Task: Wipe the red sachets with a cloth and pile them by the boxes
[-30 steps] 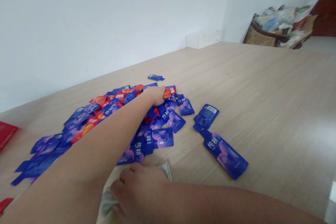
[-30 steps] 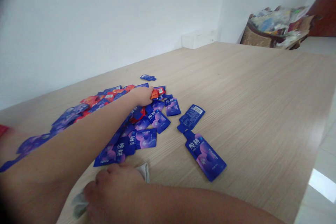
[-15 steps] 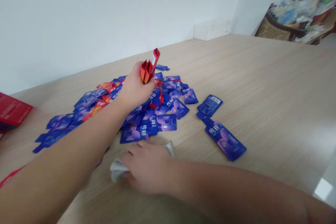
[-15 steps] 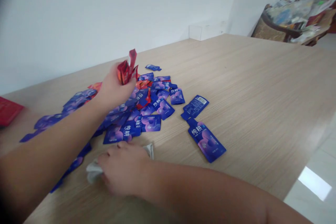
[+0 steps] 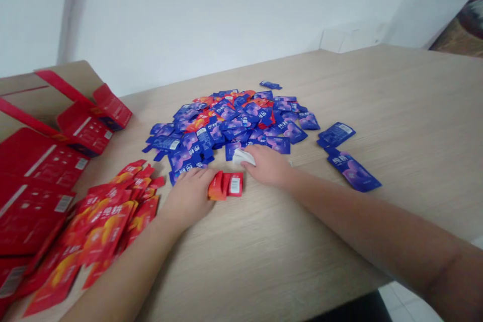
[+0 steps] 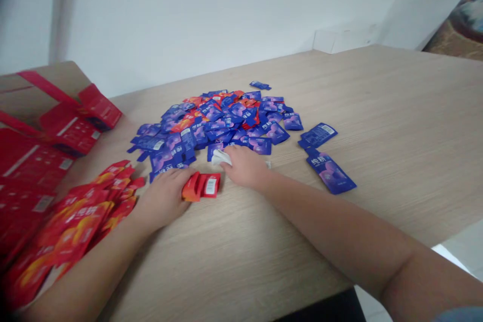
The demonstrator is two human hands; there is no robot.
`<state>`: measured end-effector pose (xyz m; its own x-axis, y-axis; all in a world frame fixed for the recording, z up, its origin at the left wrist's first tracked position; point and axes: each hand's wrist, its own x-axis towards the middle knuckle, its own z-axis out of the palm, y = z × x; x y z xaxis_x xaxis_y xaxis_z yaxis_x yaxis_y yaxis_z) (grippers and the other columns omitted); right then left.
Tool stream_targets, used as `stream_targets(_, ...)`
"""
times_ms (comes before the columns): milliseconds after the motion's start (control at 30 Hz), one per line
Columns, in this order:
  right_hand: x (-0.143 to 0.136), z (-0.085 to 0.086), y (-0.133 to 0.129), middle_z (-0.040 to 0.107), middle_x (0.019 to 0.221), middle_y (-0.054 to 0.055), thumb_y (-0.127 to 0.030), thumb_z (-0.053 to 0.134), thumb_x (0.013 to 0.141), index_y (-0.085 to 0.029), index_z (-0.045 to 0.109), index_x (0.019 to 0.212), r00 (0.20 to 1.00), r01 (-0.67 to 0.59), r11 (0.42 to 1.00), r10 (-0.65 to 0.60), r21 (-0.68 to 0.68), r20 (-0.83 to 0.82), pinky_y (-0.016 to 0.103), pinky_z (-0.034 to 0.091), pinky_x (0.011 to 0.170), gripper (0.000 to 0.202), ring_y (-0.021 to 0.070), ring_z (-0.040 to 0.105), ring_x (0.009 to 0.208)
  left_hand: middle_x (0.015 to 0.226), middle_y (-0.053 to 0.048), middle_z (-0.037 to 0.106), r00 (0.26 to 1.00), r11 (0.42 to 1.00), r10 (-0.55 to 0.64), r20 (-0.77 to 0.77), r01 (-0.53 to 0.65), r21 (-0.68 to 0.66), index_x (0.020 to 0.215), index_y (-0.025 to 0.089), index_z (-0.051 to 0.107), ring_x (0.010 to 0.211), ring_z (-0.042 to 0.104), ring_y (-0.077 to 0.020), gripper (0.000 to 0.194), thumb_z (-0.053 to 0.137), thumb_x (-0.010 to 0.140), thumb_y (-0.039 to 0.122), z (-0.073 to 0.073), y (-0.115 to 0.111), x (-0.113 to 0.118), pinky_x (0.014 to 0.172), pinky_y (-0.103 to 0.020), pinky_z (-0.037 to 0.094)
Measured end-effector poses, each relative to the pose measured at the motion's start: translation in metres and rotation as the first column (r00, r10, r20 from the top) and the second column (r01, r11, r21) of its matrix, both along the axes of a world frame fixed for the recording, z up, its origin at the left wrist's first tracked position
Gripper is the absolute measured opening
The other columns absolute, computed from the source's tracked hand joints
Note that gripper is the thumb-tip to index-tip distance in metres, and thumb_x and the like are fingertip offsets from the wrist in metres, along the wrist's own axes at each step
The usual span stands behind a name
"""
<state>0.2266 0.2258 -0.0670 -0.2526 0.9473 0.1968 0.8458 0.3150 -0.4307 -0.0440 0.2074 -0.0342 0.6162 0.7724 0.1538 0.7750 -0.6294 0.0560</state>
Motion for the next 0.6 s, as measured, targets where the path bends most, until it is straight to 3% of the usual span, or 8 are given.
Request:
stream_targets(67,0.003,0.0,0.001,0.078,0.125,0.015,-0.038,0.062,0.107,-0.019,0.071,0.124,1.0,0.029,1.0,-0.029,-0.005,-0.003,0.04,0.053,0.091,0.027,0.031,0.073,0.112,0.128,-0.016,0.077,1.0,1.0,0.019,-0.001,-0.019,-0.012,0.137,0.019,0.064,0.117,0.072,-0.0402,0.05,0.075,0.095,0.043,-0.01,0.022,0.005,0.102,-0.052,0.056)
stream_targets(133,0.005,-0.001,0.003,0.078,0.122,0.015,-0.037,0.059,0.108,-0.02,0.071,0.12,0.998,0.062,0.998,-0.062,-0.004,-0.006,0.038,0.052,0.088,0.024,0.0303,0.073,0.109,0.14,-0.021,0.071,0.999,0.999,0.044,0.011,-0.044,-0.01,0.15,0.016,0.056,0.123,0.07,-0.0438,0.085,0.082,0.088,0.066,-0.019,0.047,0.011,0.103,-0.053,0.055)
stream_targets(200,0.008,-0.003,0.005,0.077,0.122,0.016,-0.037,0.058,0.108,-0.019,0.07,0.118,0.995,0.099,0.995,-0.098,0.004,-0.009,0.038,0.051,0.087,0.023,0.0307,0.072,0.109,0.145,-0.022,0.068,0.998,0.999,0.048,0.028,-0.048,-0.006,0.156,0.016,0.051,0.129,0.067,-0.0444,0.1,0.084,0.083,0.076,-0.025,0.068,0.016,0.107,-0.052,0.052)
stream_targets(333,0.017,-0.01,0.01,0.077,0.117,0.015,-0.036,0.056,0.108,-0.02,0.068,0.118,0.99,0.139,0.99,-0.138,0.037,-0.016,0.039,0.051,0.089,0.022,0.0311,0.071,0.108,0.147,-0.022,0.064,0.995,0.998,0.044,0.088,-0.048,0.043,0.153,0.016,0.053,0.133,0.064,-0.0422,0.097,0.077,0.087,0.082,-0.033,0.083,0.021,0.111,-0.051,0.05)
stream_targets(600,0.023,-0.016,0.01,0.066,0.137,0.026,-0.035,0.048,0.11,-0.012,0.058,0.141,0.985,0.17,0.962,-0.156,0.212,-0.078,0.054,0.046,0.112,0.04,0.0398,0.059,0.13,0.144,-0.023,0.064,0.987,0.994,0.044,0.155,-0.059,0.09,0.147,0.015,0.057,0.137,0.06,-0.0419,0.074,0.068,0.1,0.071,-0.032,0.052,0.01,0.118,-0.055,0.044)
